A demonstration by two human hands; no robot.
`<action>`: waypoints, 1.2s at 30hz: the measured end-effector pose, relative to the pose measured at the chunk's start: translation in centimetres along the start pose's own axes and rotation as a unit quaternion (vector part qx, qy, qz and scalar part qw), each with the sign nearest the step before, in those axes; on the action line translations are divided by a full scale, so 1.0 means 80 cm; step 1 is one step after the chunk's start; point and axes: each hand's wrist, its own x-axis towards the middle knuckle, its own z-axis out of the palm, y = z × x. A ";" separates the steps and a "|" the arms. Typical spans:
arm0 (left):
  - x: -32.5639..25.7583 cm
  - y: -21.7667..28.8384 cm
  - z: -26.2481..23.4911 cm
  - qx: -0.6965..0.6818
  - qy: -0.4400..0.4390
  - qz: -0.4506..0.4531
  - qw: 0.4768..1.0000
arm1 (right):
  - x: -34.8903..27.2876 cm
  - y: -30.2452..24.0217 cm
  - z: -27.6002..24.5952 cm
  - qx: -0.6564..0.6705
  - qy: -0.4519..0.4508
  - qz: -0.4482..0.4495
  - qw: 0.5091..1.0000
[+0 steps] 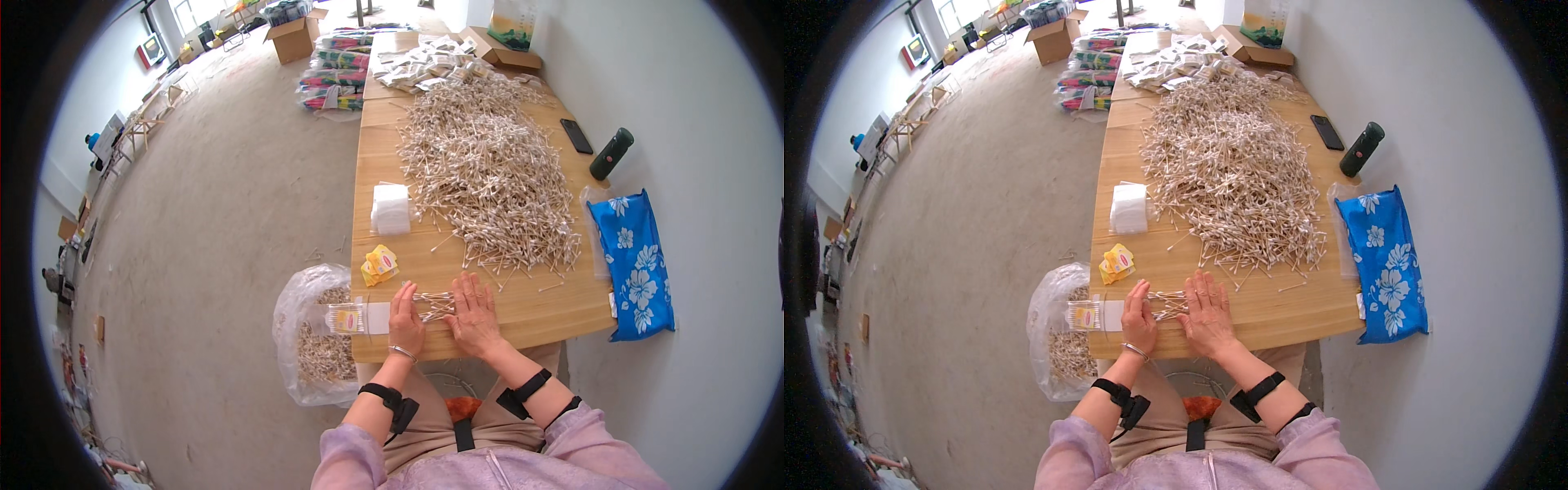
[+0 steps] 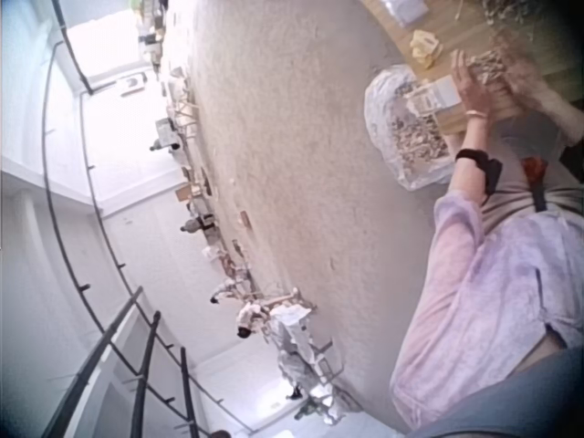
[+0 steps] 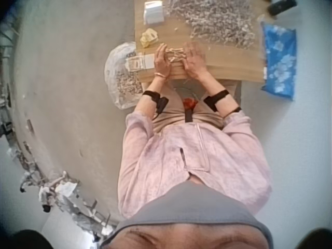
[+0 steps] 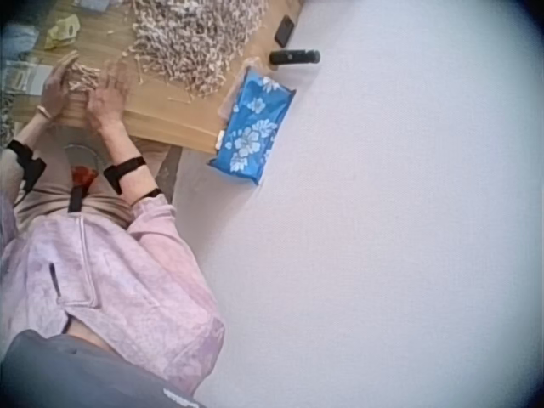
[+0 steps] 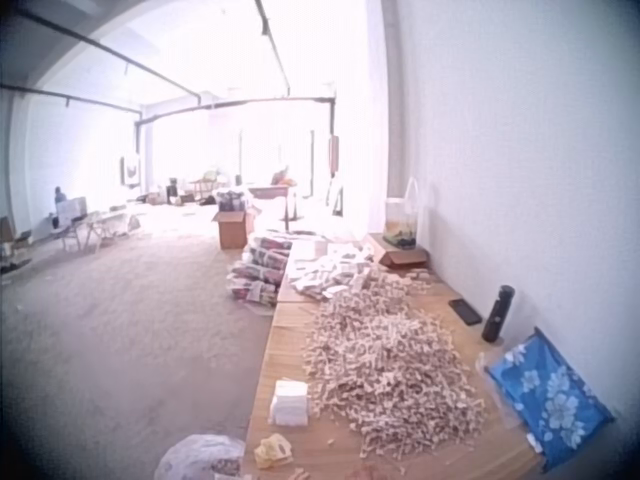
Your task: Picking cotton swabs from a bag and a pile on the table and placing them into a plastic box.
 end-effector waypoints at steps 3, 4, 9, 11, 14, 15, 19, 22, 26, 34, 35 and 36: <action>0.001 0.000 0.000 0.005 0.001 0.007 1.000 | -0.007 -0.007 0.002 -0.035 -0.049 -0.049 0.997; 0.001 0.000 0.000 -0.002 0.002 0.005 1.000 | -0.009 -0.011 0.004 -0.035 -0.049 -0.049 0.997; 0.002 0.005 0.000 -0.015 0.020 -0.005 1.000 | -0.031 -0.027 0.009 -0.006 -0.065 -0.087 0.994; 0.002 0.006 -0.002 -0.005 0.018 -0.001 1.000 | -0.030 -0.028 0.007 -0.003 -0.063 -0.081 0.995; 0.002 0.006 -0.001 -0.012 0.013 -0.002 1.000 | -0.022 -0.023 0.003 -0.013 -0.053 -0.073 0.996; 0.002 0.005 -0.001 -0.011 0.013 -0.002 1.000 | -0.018 -0.022 0.002 -0.025 -0.045 -0.075 0.996; 0.001 0.004 0.000 -0.009 0.012 -0.008 1.000 | -0.010 -0.020 -0.004 -0.003 -0.011 -0.078 0.997; 0.003 0.009 -0.001 0.001 0.022 -0.006 1.000 | 0.009 -0.011 -0.003 0.015 0.098 -0.066 0.993; 0.002 0.006 -0.002 0.019 0.009 -0.009 1.000 | 0.046 -0.014 -0.002 0.102 0.085 -0.009 0.991; 0.002 0.008 0.001 0.021 0.000 -0.011 1.000 | 0.063 0.023 0.009 0.116 0.131 0.042 0.984; 0.003 0.010 0.001 0.020 0.000 -0.017 1.000 | 0.061 0.028 0.008 0.111 0.165 0.040 0.979; 0.002 0.010 -0.001 0.020 -0.001 -0.019 1.000 | 0.060 0.025 0.004 0.106 0.197 0.038 0.974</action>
